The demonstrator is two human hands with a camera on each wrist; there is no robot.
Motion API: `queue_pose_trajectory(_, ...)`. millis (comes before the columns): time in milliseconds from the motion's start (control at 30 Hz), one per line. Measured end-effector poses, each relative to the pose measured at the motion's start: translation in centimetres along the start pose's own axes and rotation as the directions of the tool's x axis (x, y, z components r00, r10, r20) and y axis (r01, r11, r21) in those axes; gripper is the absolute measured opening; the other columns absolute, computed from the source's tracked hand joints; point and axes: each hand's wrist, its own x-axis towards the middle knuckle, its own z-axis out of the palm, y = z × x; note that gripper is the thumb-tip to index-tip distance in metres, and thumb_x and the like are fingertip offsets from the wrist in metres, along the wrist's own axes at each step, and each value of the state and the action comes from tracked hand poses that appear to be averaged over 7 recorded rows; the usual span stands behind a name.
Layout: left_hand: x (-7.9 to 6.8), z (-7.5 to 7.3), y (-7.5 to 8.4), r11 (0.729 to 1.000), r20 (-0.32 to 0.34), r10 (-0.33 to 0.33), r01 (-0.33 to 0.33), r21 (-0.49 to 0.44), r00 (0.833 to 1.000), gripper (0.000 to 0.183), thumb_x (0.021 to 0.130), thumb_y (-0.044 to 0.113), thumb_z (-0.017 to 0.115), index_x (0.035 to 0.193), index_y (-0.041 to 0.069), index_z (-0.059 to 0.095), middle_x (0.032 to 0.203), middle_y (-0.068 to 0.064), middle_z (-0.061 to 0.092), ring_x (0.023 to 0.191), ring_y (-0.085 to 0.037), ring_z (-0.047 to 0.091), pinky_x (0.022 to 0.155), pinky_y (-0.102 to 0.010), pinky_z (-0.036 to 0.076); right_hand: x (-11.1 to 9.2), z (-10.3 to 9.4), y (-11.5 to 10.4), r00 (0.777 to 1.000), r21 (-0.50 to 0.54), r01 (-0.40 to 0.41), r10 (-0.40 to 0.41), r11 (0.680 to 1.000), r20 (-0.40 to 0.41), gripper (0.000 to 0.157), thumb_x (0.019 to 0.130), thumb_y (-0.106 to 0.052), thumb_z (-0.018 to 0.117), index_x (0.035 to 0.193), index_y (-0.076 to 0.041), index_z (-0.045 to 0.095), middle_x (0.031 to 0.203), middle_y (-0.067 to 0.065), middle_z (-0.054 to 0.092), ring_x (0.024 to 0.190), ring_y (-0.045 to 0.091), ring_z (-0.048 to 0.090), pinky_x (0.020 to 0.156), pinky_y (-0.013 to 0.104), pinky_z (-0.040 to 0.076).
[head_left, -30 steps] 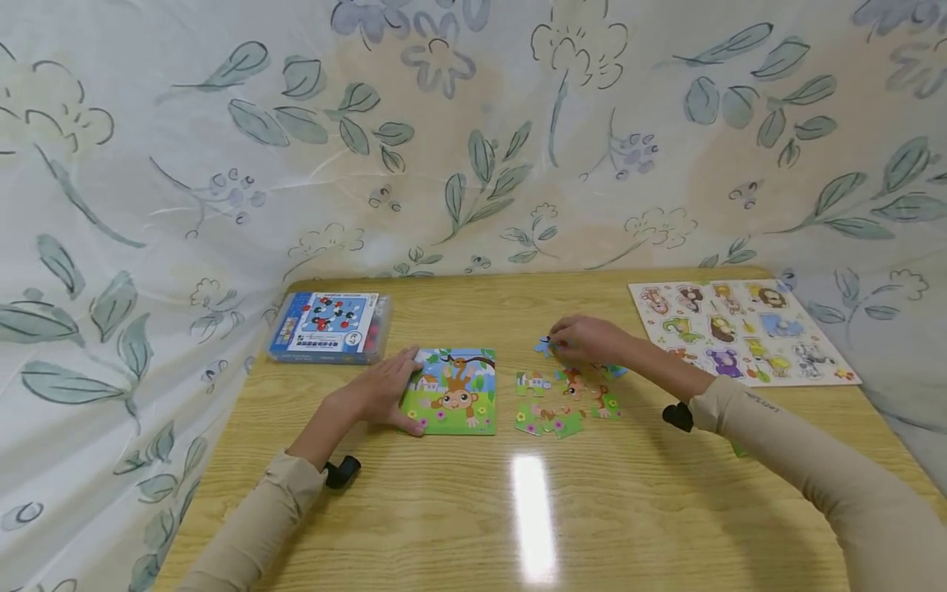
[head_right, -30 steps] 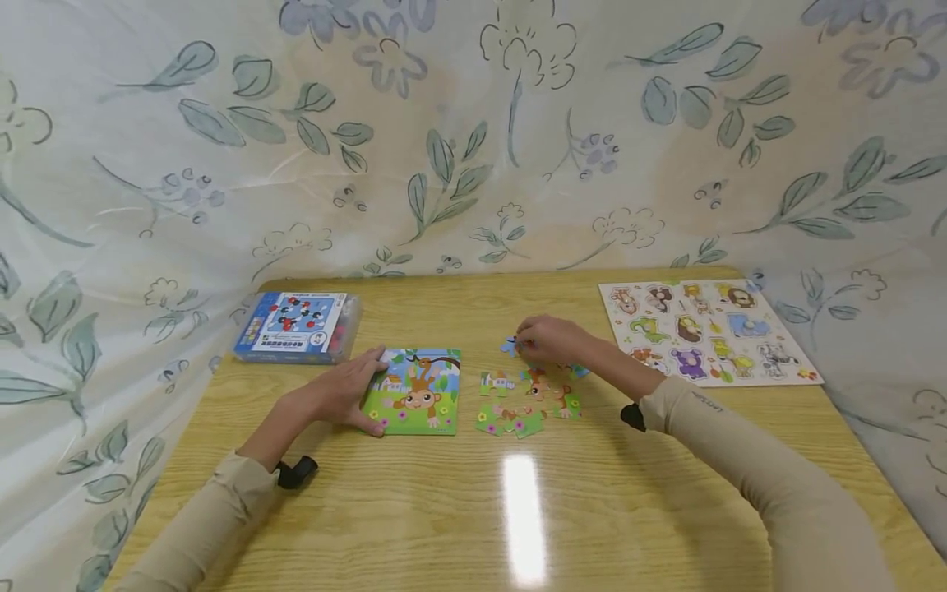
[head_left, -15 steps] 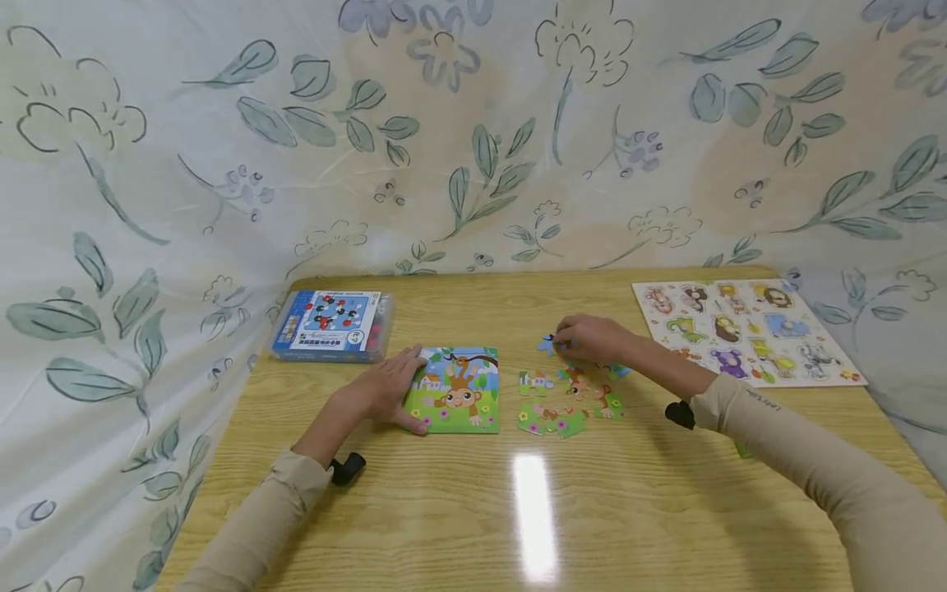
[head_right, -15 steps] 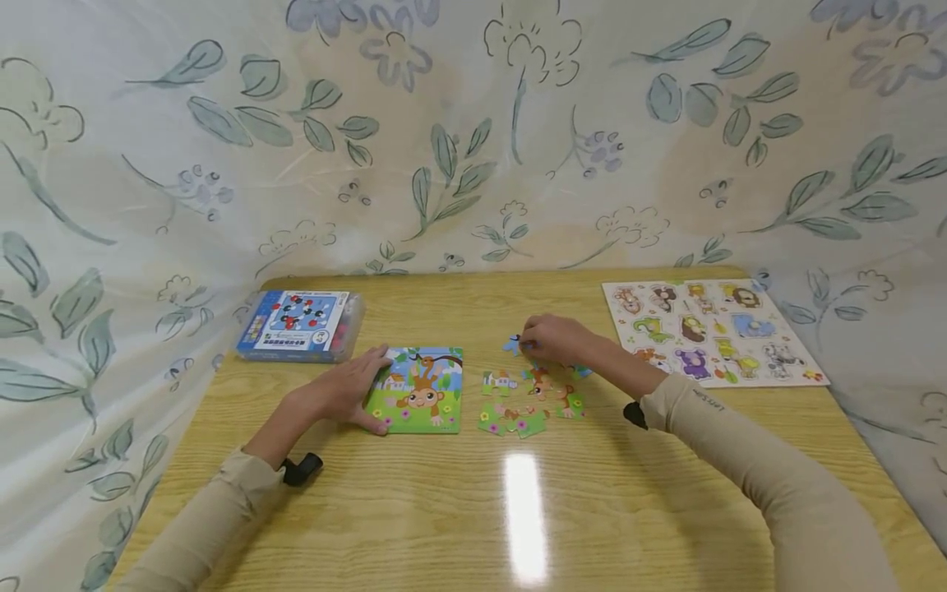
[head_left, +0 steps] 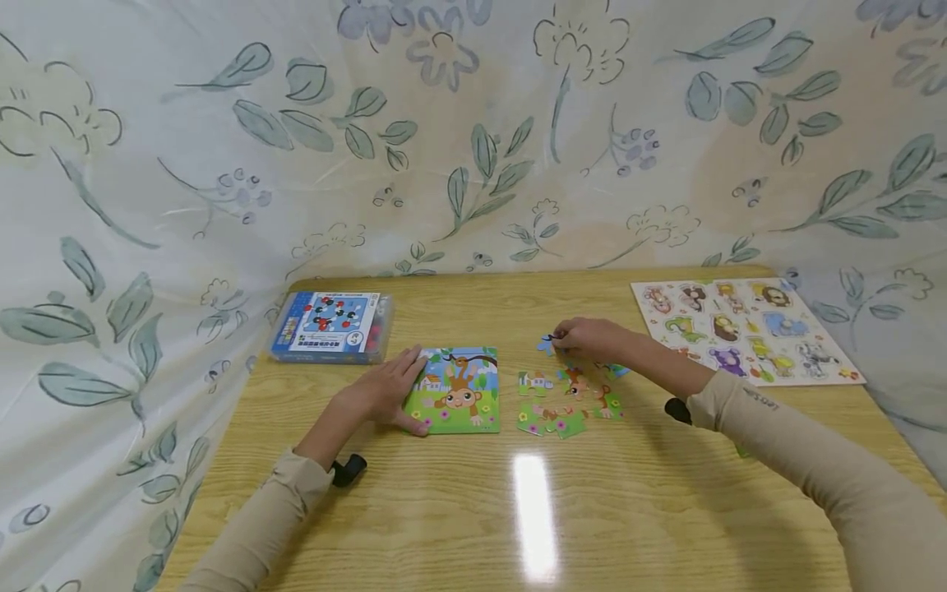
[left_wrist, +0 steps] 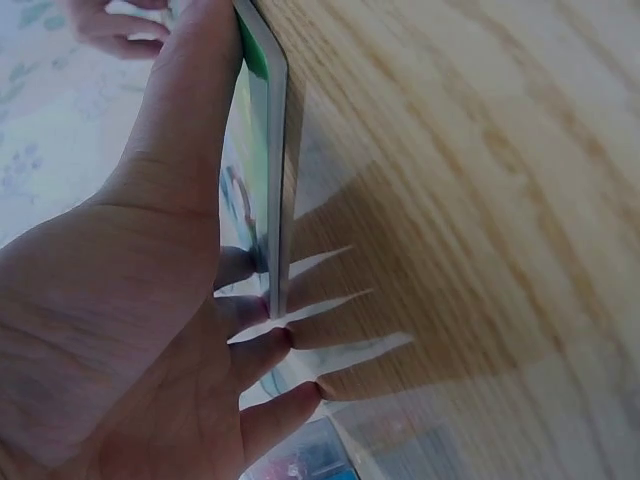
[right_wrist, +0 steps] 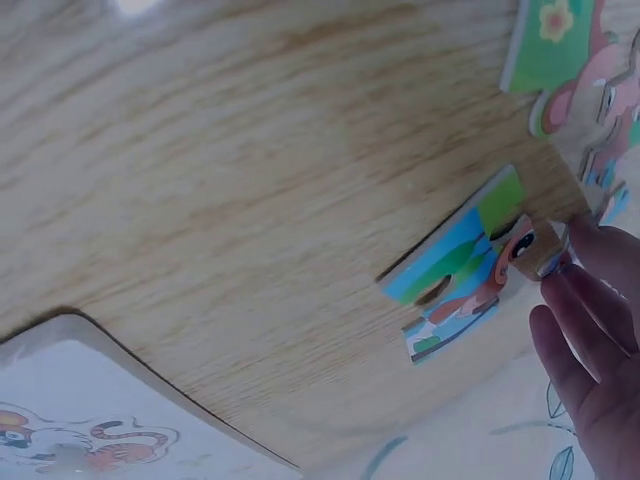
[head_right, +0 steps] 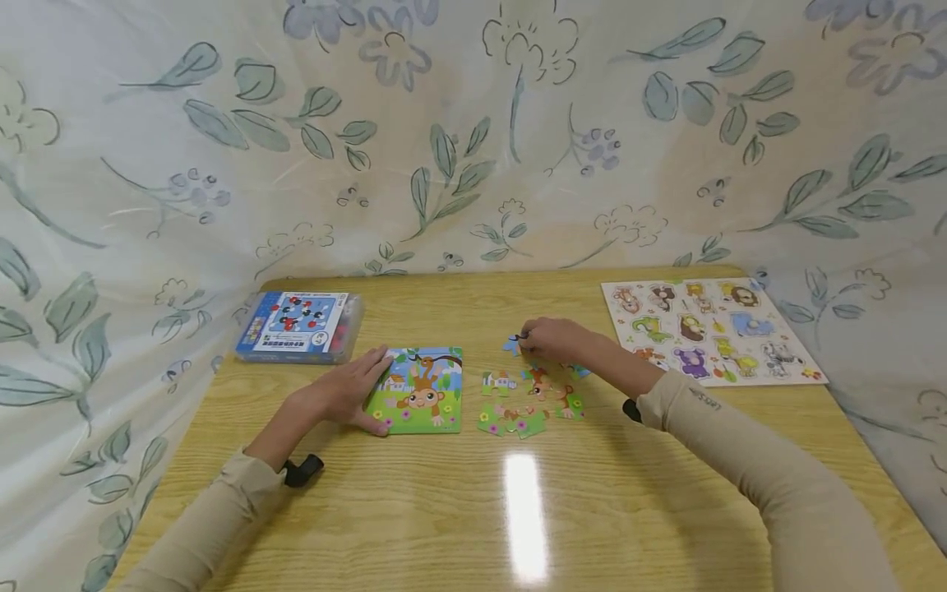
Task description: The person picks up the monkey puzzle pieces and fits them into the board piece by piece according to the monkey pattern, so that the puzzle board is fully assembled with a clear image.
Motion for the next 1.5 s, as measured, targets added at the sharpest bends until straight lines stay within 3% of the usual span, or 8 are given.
queue_pose_trajectory(300, -0.2, -0.1, 0.4, 0.999, 0.052, -0.018, 0.016, 0.030, 0.998, 0.124, 0.072, 0.075, 0.066, 0.156, 0.003, 0.011, 0.163, -0.022, 0.005, 0.150, -0.041, 0.011, 0.117, -0.055, 0.026, 0.4, 0.2, 0.1, 0.998, -0.080, 0.061, -0.063, 0.995, -0.029, 0.021, 0.088, -0.011, 0.069, 0.108, -0.007, 0.075, 0.111, 0.015, 0.070, 0.096, 0.027, 0.069, 0.075, 0.031, 0.058)
queue_pose_trajectory(467, 0.1, -0.1, 0.4, 0.999, 0.049, -0.019, 0.017, 0.041, 0.999, 0.124, 0.072, 0.075, 0.065, 0.156, 0.003, 0.010, 0.163, -0.021, 0.004, 0.151, -0.040, 0.011, 0.118, -0.055, 0.026, 0.6, 0.5, 0.5, 0.990, -0.177, 0.108, -0.123, 0.978, -0.075, 0.025, 0.086, -0.013, 0.071, 0.111, -0.007, 0.073, 0.105, 0.012, 0.072, 0.093, 0.025, 0.070, 0.076, 0.032, 0.058)
queue_pose_trajectory(600, 0.1, -0.1, 0.2, 0.999, 0.043, -0.016, 0.014, 0.051, 0.999, 0.124, 0.072, 0.075, 0.065, 0.156, 0.003, 0.009, 0.163, -0.021, 0.004, 0.151, -0.040, 0.011, 0.117, -0.054, 0.026, 0.8, 0.8, 0.7, 0.987, -0.196, 0.106, -0.127, 0.975, -0.098, 0.030, 0.087, -0.014, 0.072, 0.116, -0.007, 0.070, 0.103, 0.011, 0.072, 0.091, 0.024, 0.070, 0.077, 0.033, 0.058)
queue_pose_trajectory(833, -0.2, -0.4, 0.4, 0.999, 0.035, 0.000, -0.002, 0.052, 0.999, 0.122, 0.073, 0.073, 0.066, 0.155, 0.000, 0.011, 0.162, -0.024, 0.007, 0.150, -0.042, 0.013, 0.117, -0.055, 0.026, 1.1, 1.1, 0.8, 0.968, -0.229, 0.136, -0.178, 0.964, -0.176, 0.024, 0.085, -0.012, 0.074, 0.108, -0.007, 0.070, 0.094, 0.009, 0.071, 0.082, 0.022, 0.068, 0.070, 0.030, 0.057)
queue_pose_trajectory(933, -0.1, -0.4, 0.4, 0.998, 0.038, 0.004, -0.006, 0.056, 0.999, 0.122, 0.074, 0.072, 0.066, 0.155, 0.000, 0.012, 0.162, -0.024, 0.007, 0.150, -0.042, 0.013, 0.117, -0.055, 0.026, 1.3, 1.2, 0.7, 0.954, -0.258, 0.151, -0.209, 0.954, -0.214, 0.018, 0.085, -0.009, 0.073, 0.102, -0.006, 0.070, 0.087, 0.008, 0.069, 0.076, 0.020, 0.066, 0.066, 0.029, 0.055)
queue_pose_trajectory(1067, 0.0, -0.5, 0.5, 0.999, 0.048, 0.000, -0.003, 0.053, 0.999, 0.121, 0.074, 0.071, 0.067, 0.155, 0.000, 0.011, 0.162, -0.024, 0.006, 0.150, -0.042, 0.012, 0.117, -0.055, 0.026, 1.6, 1.2, 0.7, 0.953, -0.259, 0.144, -0.204, 0.955, -0.223, 0.013, 0.086, -0.006, 0.068, 0.099, -0.006, 0.068, 0.081, 0.006, 0.065, 0.070, 0.019, 0.062, 0.063, 0.028, 0.053)
queue_pose_trajectory(1233, 0.1, -0.5, 0.6, 0.999, 0.065, -0.008, 0.005, 0.049, 0.998, 0.121, 0.075, 0.071, 0.066, 0.155, 0.000, 0.010, 0.162, -0.024, 0.004, 0.150, -0.042, 0.010, 0.118, -0.056, 0.024, 1.5, 1.4, 0.7, 0.960, -0.249, 0.130, -0.185, 0.960, -0.210, 0.016, 0.084, -0.007, 0.067, 0.100, -0.005, 0.067, 0.081, 0.006, 0.064, 0.069, 0.018, 0.061, 0.062, 0.027, 0.052)
queue_pose_trajectory(1500, 0.0, -0.5, 0.7, 0.999, 0.060, -0.018, 0.015, 0.040, 0.998, 0.121, 0.075, 0.070, 0.067, 0.155, -0.001, 0.010, 0.162, -0.024, 0.005, 0.150, -0.041, 0.010, 0.118, -0.056, 0.024, 1.7, 1.7, 1.0, 0.949, -0.270, 0.141, -0.208, 0.952, -0.236, 0.018, 0.080, -0.007, 0.070, 0.098, -0.006, 0.066, 0.076, 0.004, 0.058, 0.060, 0.013, 0.047, 0.055, 0.023, 0.040)
